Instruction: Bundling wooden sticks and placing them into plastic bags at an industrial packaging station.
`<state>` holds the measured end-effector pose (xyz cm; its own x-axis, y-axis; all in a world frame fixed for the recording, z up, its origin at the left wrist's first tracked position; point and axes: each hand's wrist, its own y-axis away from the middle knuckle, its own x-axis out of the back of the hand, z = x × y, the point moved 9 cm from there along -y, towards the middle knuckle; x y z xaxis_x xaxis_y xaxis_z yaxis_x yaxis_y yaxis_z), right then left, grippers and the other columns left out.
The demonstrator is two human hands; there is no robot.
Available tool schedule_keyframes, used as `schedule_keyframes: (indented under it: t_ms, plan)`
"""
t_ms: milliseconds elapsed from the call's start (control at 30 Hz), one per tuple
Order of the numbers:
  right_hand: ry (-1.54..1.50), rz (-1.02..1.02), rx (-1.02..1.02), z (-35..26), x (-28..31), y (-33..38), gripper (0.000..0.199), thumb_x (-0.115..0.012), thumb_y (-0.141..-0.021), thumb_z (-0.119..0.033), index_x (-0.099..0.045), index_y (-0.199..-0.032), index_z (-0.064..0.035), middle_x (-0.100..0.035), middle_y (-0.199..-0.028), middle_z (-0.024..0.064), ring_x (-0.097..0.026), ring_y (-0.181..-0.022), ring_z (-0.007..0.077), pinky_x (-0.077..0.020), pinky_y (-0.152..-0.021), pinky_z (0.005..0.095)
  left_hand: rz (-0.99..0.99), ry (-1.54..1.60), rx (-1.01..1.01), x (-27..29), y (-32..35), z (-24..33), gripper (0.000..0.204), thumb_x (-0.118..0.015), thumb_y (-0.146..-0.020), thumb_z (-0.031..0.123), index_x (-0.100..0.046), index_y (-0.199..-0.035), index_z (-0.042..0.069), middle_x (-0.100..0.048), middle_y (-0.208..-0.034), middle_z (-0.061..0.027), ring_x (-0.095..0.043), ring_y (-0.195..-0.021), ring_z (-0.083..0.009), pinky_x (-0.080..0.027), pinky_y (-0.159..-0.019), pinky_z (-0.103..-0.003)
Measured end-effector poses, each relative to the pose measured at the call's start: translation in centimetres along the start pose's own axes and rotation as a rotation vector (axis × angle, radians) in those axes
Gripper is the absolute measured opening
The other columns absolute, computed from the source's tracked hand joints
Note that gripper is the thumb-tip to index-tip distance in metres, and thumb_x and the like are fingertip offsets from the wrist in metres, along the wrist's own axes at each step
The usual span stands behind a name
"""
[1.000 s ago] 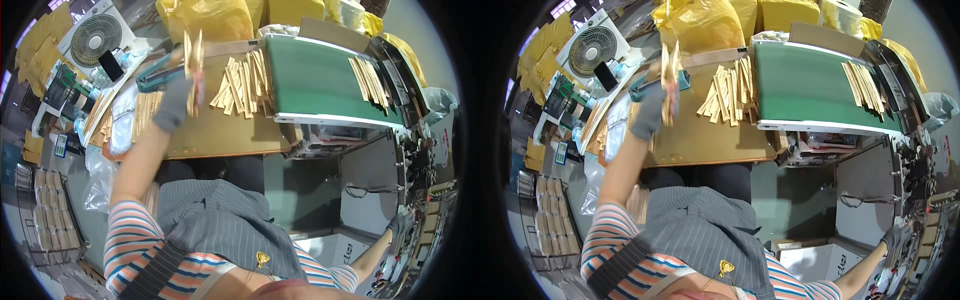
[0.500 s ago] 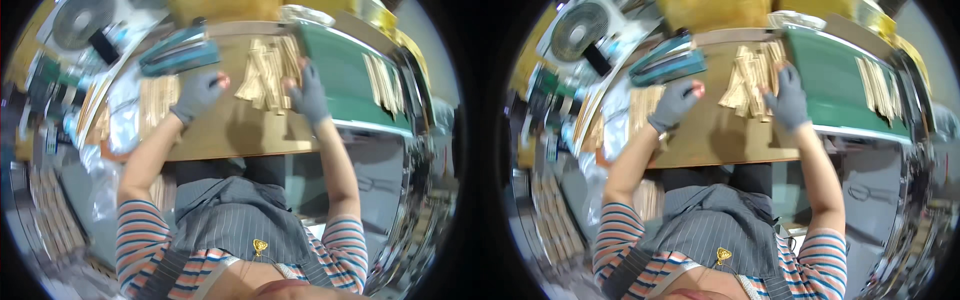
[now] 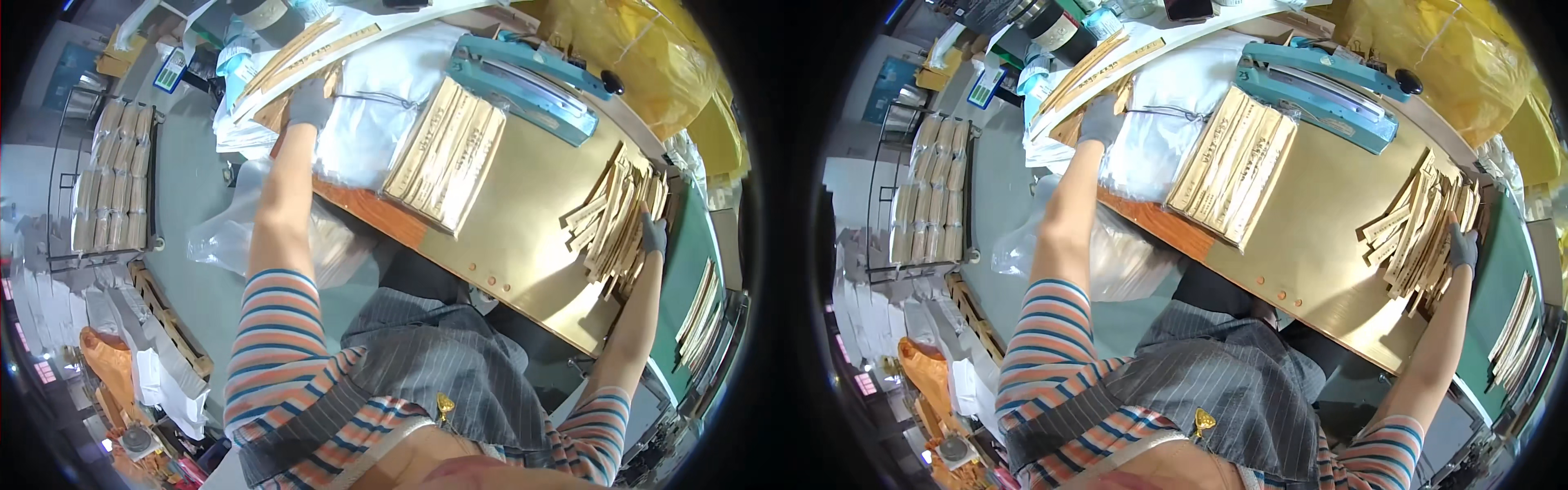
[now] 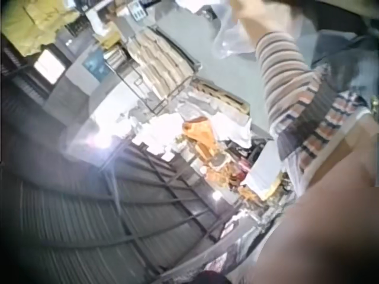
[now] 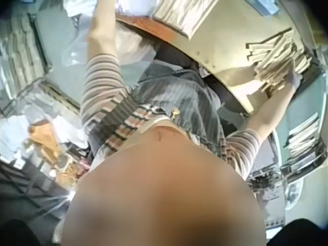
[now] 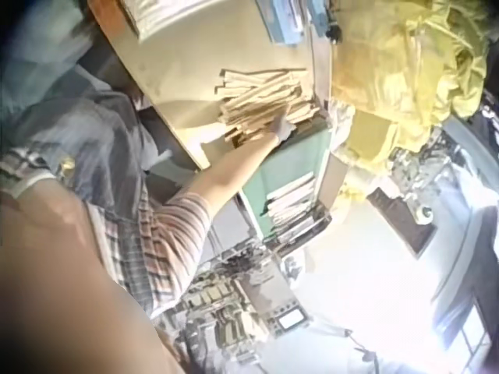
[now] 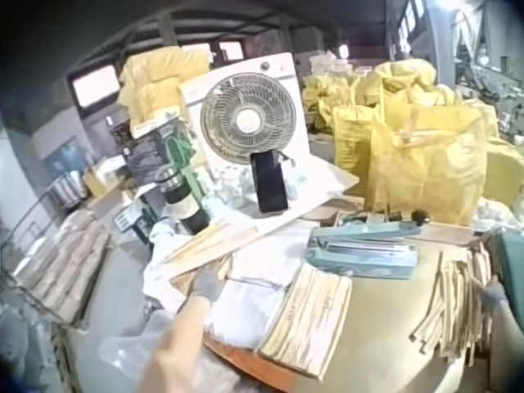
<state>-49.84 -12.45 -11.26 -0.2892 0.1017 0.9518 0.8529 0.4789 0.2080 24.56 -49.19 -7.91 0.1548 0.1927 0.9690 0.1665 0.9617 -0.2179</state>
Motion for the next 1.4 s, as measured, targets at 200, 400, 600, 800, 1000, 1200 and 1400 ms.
schedule_keyframes:
  t_ms: [200,400,600,800,1000,1200,1400]
  plan:
    - [-0.209,0.054,0.082,2.2,-0.2,0.5,0.111,-0.047,-0.065,-0.078,-0.027,-0.136,0.0049,-0.035,-0.137,0.0234,-0.033,-0.128,0.0341,-0.0309,-0.101,0.0372,-0.180,-0.150,-0.012,0.3,-0.8,0.5,0.027,-0.043,-0.082,0.022,-0.057,-0.097,0.004,-0.063,-0.095,-0.0208,-0.061,-0.087,-0.0365,-0.048,-0.079,-0.045]
    - [-0.307,-0.008,0.002,4.1,-2.7,-0.3,0.106,-0.038,-0.068,-0.081,-0.041,-0.129,0.0055,-0.041,-0.132,0.0239,-0.039,-0.124,0.0327,-0.0318,-0.099,0.0373,-0.046,-0.292,0.001,3.6,1.9,-1.5,0.021,-0.046,-0.082,0.018,-0.057,-0.088,0.002,-0.064,-0.081,-0.0198,-0.064,-0.074,-0.0342,-0.051,-0.066,-0.042]
    - [-0.443,-0.049,0.067,-0.1,-0.3,4.7,0.078,-0.063,-0.070,-0.059,-0.049,-0.126,-0.0059,-0.057,-0.115,0.0160,-0.056,-0.102,0.0245,-0.0432,-0.086,0.0351,-0.461,0.735,-0.072,4.2,10.4,8.4,0.031,-0.051,-0.088,0.028,-0.057,-0.093,-0.001,-0.062,-0.073,-0.0097,-0.058,-0.055,-0.0149,-0.046,-0.048,-0.025]
    - [-0.563,-0.079,-0.143,-2.0,-1.6,3.9,0.119,-0.063,-0.054,-0.074,-0.026,-0.136,0.0028,-0.035,-0.135,0.0266,-0.038,-0.125,0.0354,-0.0342,-0.100,0.0422,-1.015,1.036,-0.235,-0.8,17.7,35.0,0.100,-0.069,-0.073,0.046,-0.014,-0.138,-0.008,-0.027,-0.137,-0.0318,-0.027,-0.131,-0.0328,-0.025,-0.106,-0.038]
    - [-0.791,-0.169,0.091,-10.8,-6.2,14.1,0.076,-0.074,-0.062,-0.047,-0.050,-0.110,0.0063,-0.060,-0.103,0.0221,-0.059,-0.095,0.0321,-0.0468,-0.081,0.0349,-0.941,1.067,-0.067,-2.6,16.5,47.7,0.095,-0.066,-0.063,0.064,-0.049,-0.112,-0.016,-0.056,-0.108,-0.0273,-0.057,-0.100,-0.0313,-0.043,-0.086,-0.034]
    - [-1.770,-0.680,0.053,-14.0,-7.9,21.5,0.044,-0.064,-0.079,-0.018,-0.050,-0.115,0.0021,-0.061,-0.093,0.0085,-0.060,-0.082,0.0153,-0.0485,-0.074,0.0282,-0.783,1.394,-0.077,-2.2,17.7,43.1,0.062,-0.076,-0.067,0.035,-0.056,-0.103,-0.012,-0.062,-0.094,-0.0155,-0.060,-0.085,-0.0184,-0.048,-0.075,-0.028]
    - [-1.661,-0.441,0.803,-17.8,5.5,27.2,0.073,-0.077,-0.065,-0.019,-0.040,-0.125,0.0000,-0.054,-0.110,0.0089,-0.052,-0.100,0.0161,-0.0419,-0.089,0.0308,-0.593,1.528,-0.589,13.0,17.9,41.3,0.070,-0.083,-0.055,0.011,-0.047,-0.114,0.000,-0.058,-0.103,-0.0077,-0.058,-0.091,-0.0177,-0.048,-0.081,-0.029]
